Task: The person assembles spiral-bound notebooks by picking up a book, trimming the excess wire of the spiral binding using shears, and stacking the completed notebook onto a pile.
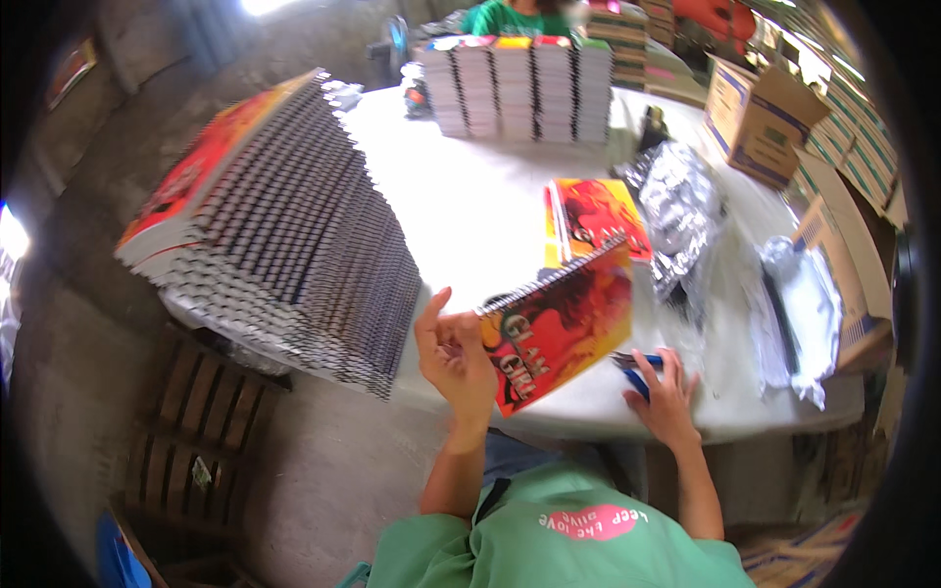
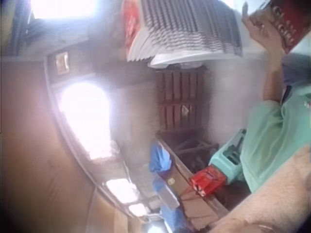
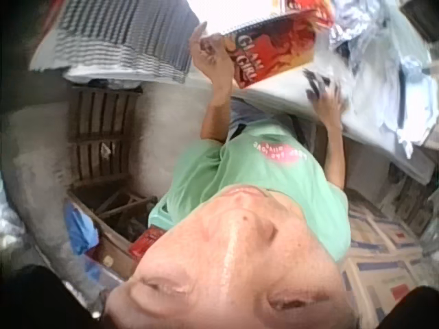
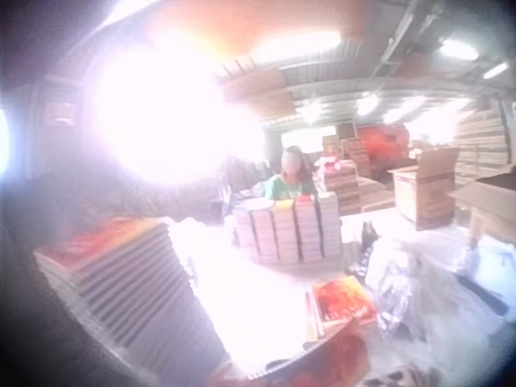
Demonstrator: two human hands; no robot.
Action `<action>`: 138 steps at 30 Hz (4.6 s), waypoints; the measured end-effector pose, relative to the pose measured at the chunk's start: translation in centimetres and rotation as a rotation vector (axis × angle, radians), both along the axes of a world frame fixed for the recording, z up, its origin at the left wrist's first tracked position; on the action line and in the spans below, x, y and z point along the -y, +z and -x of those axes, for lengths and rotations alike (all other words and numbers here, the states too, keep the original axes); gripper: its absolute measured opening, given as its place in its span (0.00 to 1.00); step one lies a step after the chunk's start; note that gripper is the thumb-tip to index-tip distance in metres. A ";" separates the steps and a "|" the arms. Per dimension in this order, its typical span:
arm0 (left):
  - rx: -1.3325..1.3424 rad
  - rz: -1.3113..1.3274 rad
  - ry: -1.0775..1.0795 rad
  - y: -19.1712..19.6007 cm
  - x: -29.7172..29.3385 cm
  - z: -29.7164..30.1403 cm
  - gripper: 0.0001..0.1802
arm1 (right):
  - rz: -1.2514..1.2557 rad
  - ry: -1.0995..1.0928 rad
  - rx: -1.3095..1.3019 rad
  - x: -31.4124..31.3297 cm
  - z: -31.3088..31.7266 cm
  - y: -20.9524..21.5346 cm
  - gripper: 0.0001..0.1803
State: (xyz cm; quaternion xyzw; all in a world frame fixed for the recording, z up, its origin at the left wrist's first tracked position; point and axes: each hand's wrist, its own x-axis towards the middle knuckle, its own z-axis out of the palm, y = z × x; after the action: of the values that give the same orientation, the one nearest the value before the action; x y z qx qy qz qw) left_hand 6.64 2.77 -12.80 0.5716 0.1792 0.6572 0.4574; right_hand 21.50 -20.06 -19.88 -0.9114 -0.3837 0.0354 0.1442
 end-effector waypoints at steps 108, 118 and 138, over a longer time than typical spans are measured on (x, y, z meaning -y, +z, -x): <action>-1.064 -1.103 0.042 0.7 1.4 -1.0 0.16 | -0.077 -0.729 0.266 12.7 -30.0 6.0 0.16; -0.699 -1.003 0.262 -2.0 1.6 -1.9 0.25 | -0.390 -0.409 0.451 14.4 -29.9 9.2 0.19; -0.591 -0.674 0.504 -5.3 5.3 -5.1 0.27 | -0.651 0.449 -0.157 -4.1 -2.1 6.7 0.20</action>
State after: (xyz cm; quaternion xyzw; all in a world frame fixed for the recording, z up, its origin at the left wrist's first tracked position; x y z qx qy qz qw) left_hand 11.71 -2.55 -18.14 0.7876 0.2115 0.5787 0.0049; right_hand 23.57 -15.93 -13.20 -0.7060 -0.5524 0.0121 0.4430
